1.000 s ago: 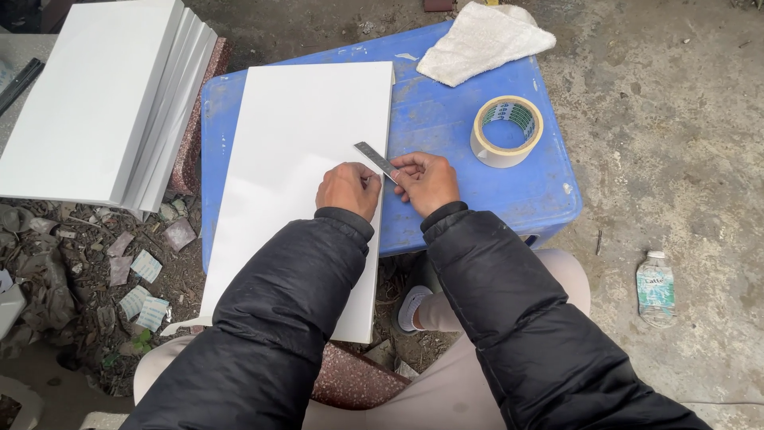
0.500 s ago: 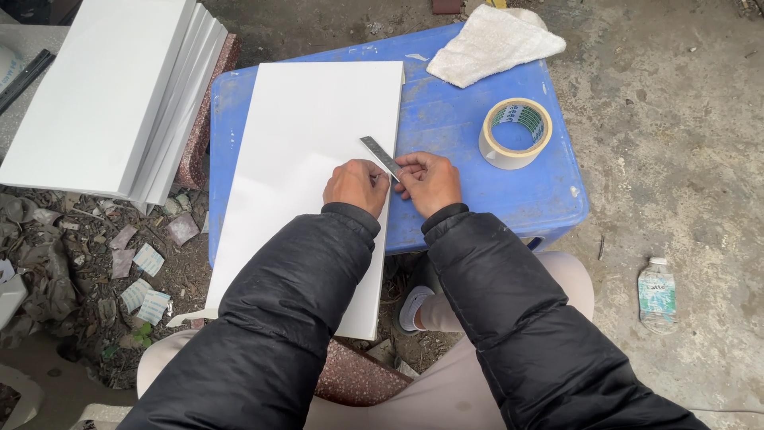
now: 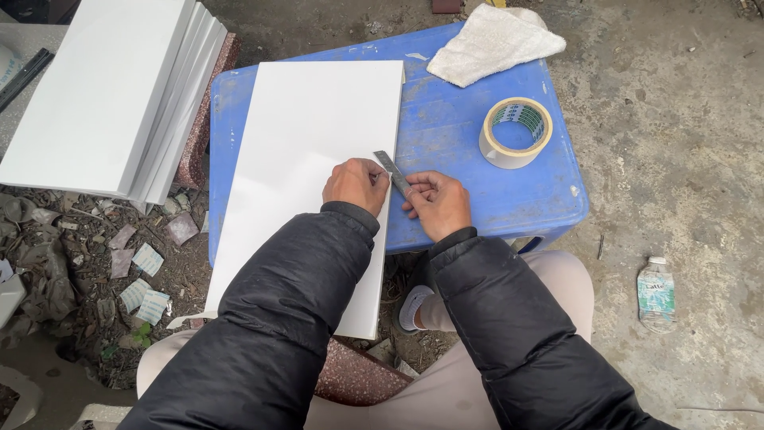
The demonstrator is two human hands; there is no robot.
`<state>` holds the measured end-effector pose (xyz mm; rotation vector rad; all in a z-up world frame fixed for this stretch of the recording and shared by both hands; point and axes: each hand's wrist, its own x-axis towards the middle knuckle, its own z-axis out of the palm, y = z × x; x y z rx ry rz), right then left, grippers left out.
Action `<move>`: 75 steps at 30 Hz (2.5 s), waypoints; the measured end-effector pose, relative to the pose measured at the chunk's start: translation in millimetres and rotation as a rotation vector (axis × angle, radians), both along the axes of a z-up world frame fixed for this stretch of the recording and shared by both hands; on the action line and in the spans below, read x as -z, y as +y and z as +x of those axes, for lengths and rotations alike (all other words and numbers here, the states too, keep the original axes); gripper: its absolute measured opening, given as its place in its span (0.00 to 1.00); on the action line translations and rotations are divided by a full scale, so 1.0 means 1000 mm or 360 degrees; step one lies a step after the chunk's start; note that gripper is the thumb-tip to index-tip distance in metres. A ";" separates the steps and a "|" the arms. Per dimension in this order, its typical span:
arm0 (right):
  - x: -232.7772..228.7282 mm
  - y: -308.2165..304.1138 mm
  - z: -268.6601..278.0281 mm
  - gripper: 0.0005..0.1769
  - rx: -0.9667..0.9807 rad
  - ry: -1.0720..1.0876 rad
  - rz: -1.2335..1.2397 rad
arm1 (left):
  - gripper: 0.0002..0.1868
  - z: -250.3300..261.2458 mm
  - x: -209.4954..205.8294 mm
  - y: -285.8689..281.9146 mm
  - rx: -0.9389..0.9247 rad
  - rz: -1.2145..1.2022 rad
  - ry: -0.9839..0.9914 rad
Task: The person applies a strip of clear tape along the edge of a white rectangular sheet, smooths it down, and then uses a utility knife to trim the excess tape along the edge.
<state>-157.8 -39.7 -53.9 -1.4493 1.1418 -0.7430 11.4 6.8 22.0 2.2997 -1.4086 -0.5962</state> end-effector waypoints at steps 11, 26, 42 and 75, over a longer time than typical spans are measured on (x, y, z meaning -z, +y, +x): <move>-0.006 -0.033 0.027 0.13 -0.0022 0.0004 -0.0030 | 0.17 -0.001 0.001 0.004 -0.0063 -0.0064 0.0036; 0.000 -0.010 0.008 0.13 -0.0094 -0.0043 -0.0016 | 0.08 0.002 0.012 0.003 -0.0069 -0.0113 0.0021; -0.002 -0.018 0.015 0.12 -0.0056 -0.0062 -0.0024 | 0.08 -0.002 0.003 0.007 -0.0069 -0.0118 0.0069; -0.003 0.026 -0.016 0.13 -0.0024 -0.0005 0.0023 | 0.23 0.003 -0.002 0.021 0.0002 -0.0165 0.0121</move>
